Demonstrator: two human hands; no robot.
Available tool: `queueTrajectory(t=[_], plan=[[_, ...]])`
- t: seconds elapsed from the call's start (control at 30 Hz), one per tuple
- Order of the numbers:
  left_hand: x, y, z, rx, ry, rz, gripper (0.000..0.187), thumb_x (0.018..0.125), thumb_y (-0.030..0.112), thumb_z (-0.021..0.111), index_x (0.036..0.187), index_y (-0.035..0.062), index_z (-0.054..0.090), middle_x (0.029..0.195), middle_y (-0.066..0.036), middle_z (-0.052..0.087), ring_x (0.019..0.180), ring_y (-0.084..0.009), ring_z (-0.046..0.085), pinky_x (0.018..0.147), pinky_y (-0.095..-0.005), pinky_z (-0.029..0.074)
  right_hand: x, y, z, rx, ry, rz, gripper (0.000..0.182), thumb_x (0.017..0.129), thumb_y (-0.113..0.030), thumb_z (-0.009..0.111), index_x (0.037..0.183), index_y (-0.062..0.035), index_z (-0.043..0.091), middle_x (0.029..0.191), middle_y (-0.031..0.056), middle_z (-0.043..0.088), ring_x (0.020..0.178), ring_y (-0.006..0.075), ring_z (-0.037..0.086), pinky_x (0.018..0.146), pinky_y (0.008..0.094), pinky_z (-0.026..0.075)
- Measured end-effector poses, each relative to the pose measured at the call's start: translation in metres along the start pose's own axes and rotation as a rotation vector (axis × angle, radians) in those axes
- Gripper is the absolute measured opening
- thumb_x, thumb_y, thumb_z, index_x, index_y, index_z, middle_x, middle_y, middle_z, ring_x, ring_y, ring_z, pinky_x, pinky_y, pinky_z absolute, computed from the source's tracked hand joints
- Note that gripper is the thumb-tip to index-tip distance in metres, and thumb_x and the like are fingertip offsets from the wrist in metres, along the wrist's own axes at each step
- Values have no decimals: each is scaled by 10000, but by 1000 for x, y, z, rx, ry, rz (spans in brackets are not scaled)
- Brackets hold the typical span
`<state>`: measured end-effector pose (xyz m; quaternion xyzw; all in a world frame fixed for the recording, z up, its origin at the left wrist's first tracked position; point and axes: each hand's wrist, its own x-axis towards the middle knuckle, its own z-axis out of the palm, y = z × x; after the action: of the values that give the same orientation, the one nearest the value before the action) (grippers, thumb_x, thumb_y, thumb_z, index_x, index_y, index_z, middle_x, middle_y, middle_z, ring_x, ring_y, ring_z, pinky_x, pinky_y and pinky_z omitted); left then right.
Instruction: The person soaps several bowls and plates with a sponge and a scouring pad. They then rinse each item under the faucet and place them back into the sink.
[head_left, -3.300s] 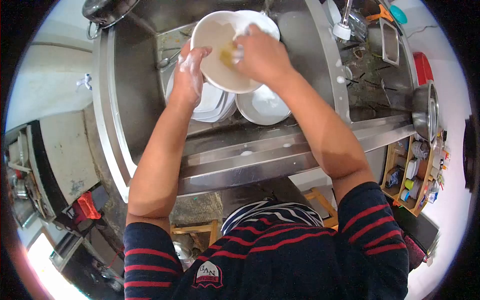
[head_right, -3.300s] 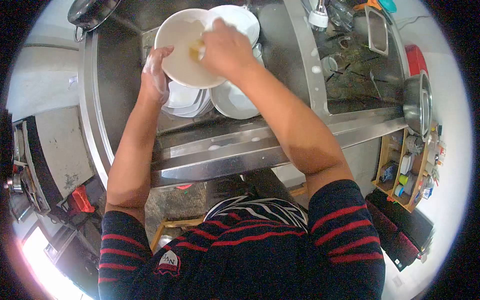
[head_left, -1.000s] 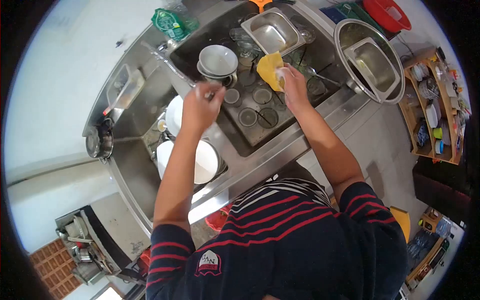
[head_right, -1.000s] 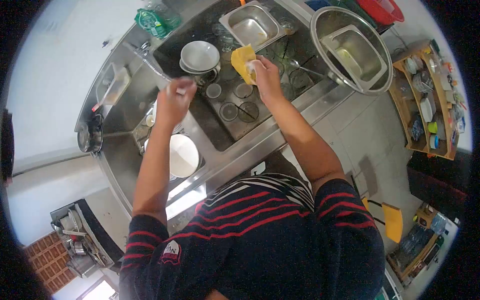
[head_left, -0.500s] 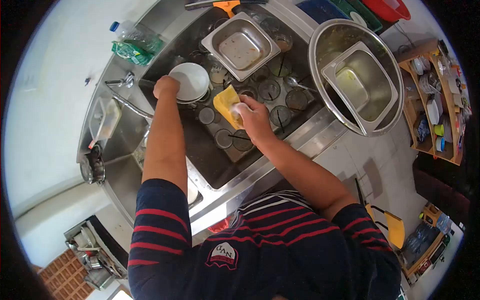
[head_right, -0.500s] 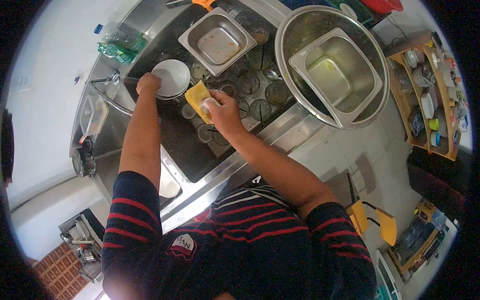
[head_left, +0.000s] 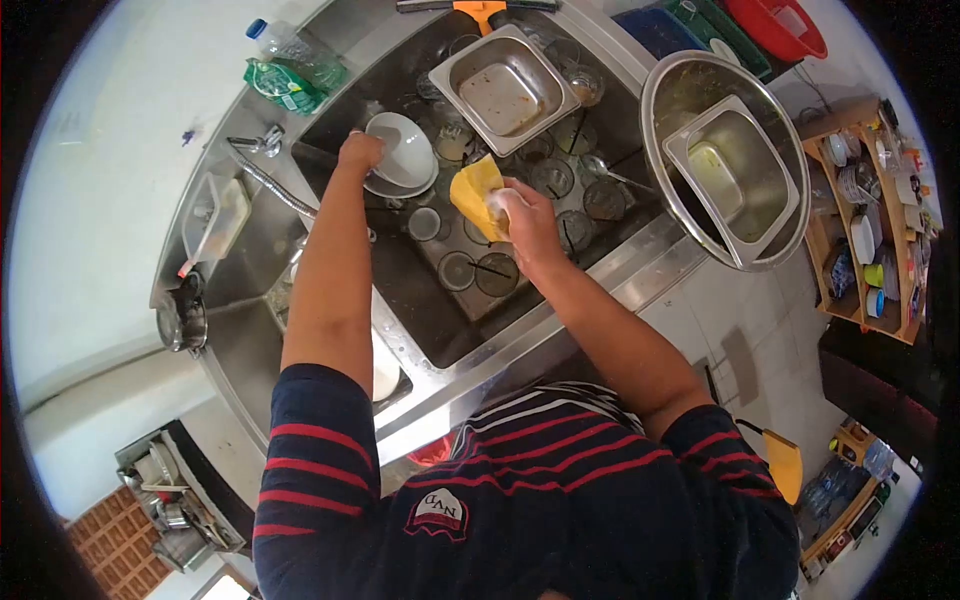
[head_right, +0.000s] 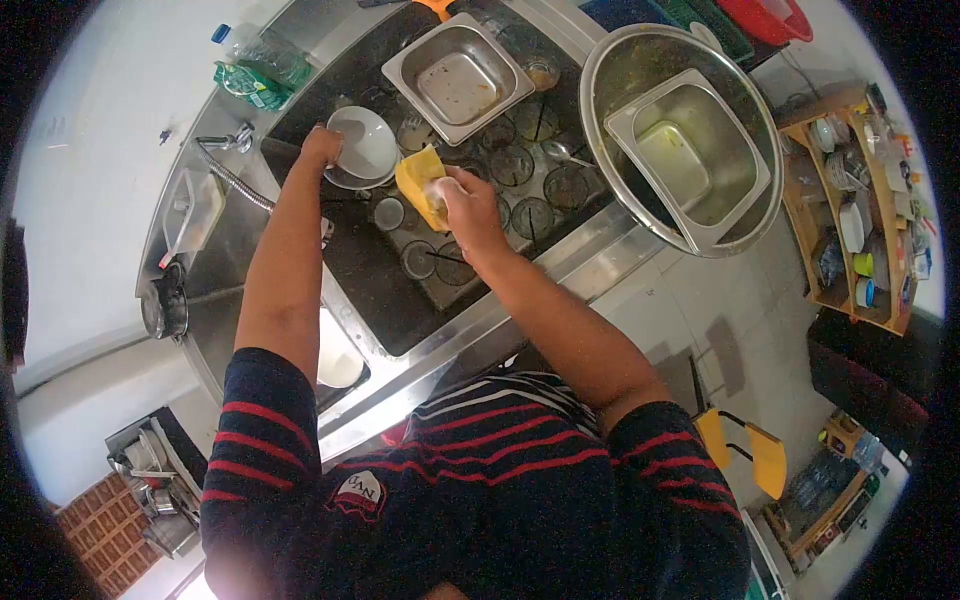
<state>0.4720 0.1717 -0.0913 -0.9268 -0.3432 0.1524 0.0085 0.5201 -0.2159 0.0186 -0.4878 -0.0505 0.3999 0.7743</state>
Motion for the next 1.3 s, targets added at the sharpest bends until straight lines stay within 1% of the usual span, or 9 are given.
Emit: queueTrajectory(t=[0.27,0.47,0.6,0.67,0.73,0.83,1.03,1.1,1.3], plan=[[-108,76,-100,-293,367,-200,608,765,270,623,1323,89,465,1170,-238,553,1089,-402,547,938,-443,439,2,-3,0,-7,27,-17,236,854,-136,514,988,-12,662,857,21,638,729,104,604,647,258,495],[-182,76,-136,-316,826,102,591,713,115,609,1295,109,505,1050,-184,543,950,-361,552,873,-454,438,-1,-7,2,-58,58,-19,219,856,-168,533,988,-52,664,881,15,640,771,121,613,668,290,511],[-231,47,-124,-993,902,64,530,714,41,530,1244,39,540,1023,-199,542,926,-320,556,849,-391,449,6,3,-16,-135,-49,-112,225,871,-205,536,1001,-56,643,947,51,618,812,155,605,623,307,492],[-297,39,-126,-1145,833,-64,494,717,55,534,1209,29,558,1032,-176,567,956,-291,567,865,-381,447,1,3,-13,-61,-36,-50,237,896,-233,545,1016,-42,618,924,57,622,793,150,607,584,291,480],[-351,32,-139,-2010,665,-463,433,739,74,536,1165,1,567,1059,-150,584,982,-281,576,880,-390,455,-5,2,-4,-49,-38,7,260,912,-237,524,1077,-47,588,942,66,626,789,171,614,589,306,482],[-405,-22,-98,-2380,527,-570,407,768,98,549,1162,-3,563,1073,-134,594,1010,-291,579,891,-406,464,-34,5,28,-32,-97,-30,266,930,-234,495,1091,-37,571,974,74,628,821,188,618,608,325,485],[-468,-116,-36,-2427,495,-709,419,866,217,588,1215,-9,542,1205,-139,569,1102,-282,556,926,-397,448,-107,66,148,-171,-343,-197,398,875,-94,600,1245,34,533,1125,91,617,999,164,609,854,288,498],[-476,-136,-21,-2337,503,-740,517,891,316,613,1269,-21,508,1276,-138,534,1143,-260,532,947,-354,420,-127,94,195,-567,-542,-351,417,851,-142,636,1217,38,553,1124,79,609,1001,153,593,857,286,480],[-468,-176,31,-1836,678,-530,417,917,335,582,1150,-9,546,1096,-151,582,988,-219,546,864,-331,435,-130,192,294,-1125,-734,-892,456,769,-172,702,1191,-40,589,1111,189,578,1048,347,567,923,355,447]])
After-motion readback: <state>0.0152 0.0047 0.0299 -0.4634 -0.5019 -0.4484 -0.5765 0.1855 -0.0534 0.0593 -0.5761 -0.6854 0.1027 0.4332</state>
